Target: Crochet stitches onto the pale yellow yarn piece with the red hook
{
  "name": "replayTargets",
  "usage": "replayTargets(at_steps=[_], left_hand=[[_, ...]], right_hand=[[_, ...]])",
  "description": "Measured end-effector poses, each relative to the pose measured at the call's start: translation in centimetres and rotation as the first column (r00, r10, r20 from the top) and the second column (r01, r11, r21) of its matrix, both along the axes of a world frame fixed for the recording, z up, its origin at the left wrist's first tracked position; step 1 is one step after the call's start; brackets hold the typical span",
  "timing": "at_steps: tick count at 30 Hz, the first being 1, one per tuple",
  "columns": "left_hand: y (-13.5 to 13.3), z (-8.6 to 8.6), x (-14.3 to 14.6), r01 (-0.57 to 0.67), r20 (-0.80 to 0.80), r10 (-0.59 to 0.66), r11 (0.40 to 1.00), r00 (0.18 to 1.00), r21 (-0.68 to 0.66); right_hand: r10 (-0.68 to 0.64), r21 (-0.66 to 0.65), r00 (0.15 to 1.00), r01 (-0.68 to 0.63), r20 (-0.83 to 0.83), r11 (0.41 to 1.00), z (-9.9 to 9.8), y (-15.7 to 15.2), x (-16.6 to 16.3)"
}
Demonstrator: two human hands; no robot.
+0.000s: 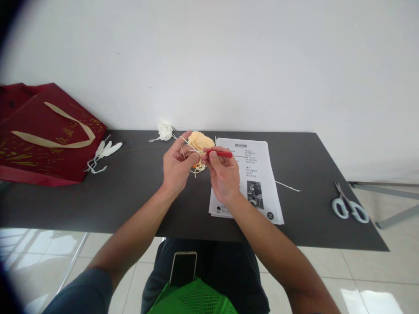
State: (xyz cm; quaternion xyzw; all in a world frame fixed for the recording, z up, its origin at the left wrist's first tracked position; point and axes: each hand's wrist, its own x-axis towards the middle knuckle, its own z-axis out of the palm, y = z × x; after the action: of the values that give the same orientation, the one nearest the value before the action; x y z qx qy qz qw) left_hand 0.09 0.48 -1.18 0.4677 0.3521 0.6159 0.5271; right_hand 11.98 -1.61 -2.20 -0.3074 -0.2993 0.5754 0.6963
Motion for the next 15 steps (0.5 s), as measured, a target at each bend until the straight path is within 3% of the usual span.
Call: replayTargets(at_steps=[6, 15], left_hand=[[-0.08, 0.33, 0.14, -0.081, -0.032, 0.080, 0.996, 0.996, -0.034], [0.05, 0.43, 0.08, -0.162, -0.070, 0.163, 0.987, 0.984, 0.021]], right_hand=[[-0.040, 0.041, 0.999, 0.040, 0.010, 0.998, -0.02, 0.17, 0.06], [-0.167, 0.226, 0.980, 0.139, 0.110, 0.964, 0.07, -0.13, 0.36]])
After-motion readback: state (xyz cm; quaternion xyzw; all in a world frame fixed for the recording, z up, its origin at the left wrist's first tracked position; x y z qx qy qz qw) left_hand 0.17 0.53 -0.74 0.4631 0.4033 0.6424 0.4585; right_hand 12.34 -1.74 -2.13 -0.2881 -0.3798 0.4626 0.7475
